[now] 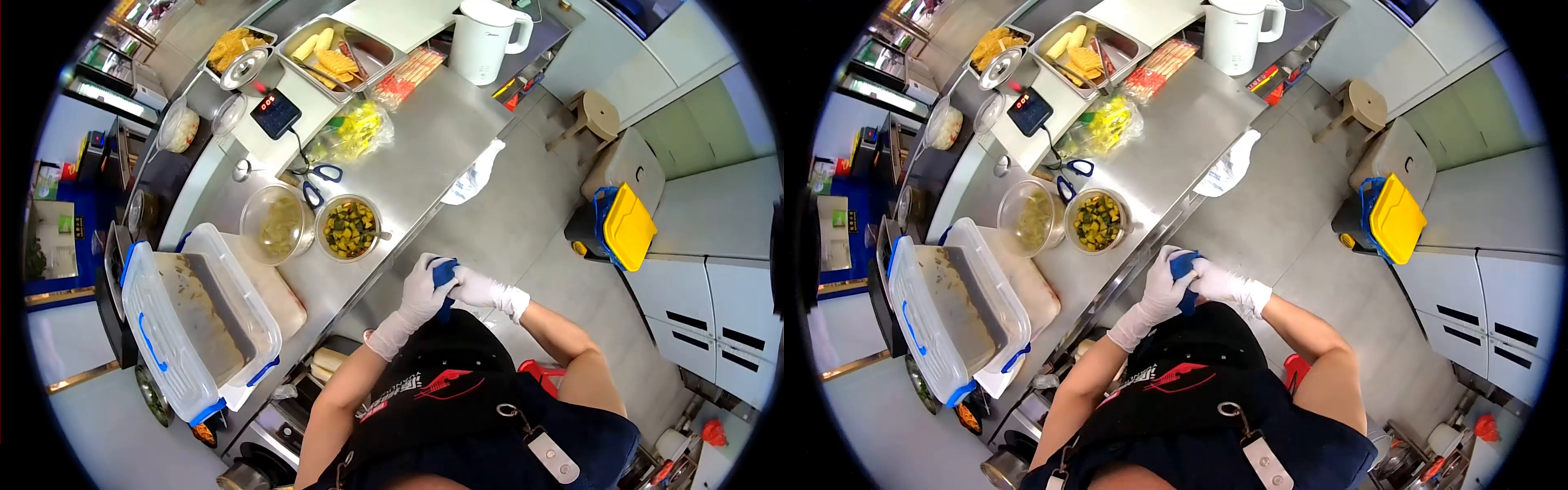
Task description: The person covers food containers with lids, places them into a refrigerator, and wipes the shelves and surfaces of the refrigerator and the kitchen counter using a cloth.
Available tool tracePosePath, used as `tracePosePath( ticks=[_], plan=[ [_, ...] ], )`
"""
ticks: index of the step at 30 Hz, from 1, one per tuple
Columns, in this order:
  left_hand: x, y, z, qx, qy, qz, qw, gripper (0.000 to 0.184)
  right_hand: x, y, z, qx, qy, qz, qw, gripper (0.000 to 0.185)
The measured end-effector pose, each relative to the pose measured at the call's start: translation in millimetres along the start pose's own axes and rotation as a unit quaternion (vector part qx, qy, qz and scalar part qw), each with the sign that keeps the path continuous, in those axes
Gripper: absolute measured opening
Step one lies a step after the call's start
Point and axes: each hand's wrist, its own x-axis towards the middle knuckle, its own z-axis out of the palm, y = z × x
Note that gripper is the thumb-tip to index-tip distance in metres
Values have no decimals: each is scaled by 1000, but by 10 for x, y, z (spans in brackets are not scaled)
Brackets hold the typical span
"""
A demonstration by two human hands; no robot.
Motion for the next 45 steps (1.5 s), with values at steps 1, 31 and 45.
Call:
tracePosePath(
  ticks=[1,31,45],
  plan=[
    [-3,-9,28,-55,12,-29,998,23,-16,-60,4,-31,10,-29,999,23],
    [461,101,353,-448,117,-256,848,44,197,-182,86,-15,360,-67,930,42],
    [-1646,-561,-707,-382,211,-294,850,35,1567,-1003,-1607,-385,393,-130,825,37]
  ],
)
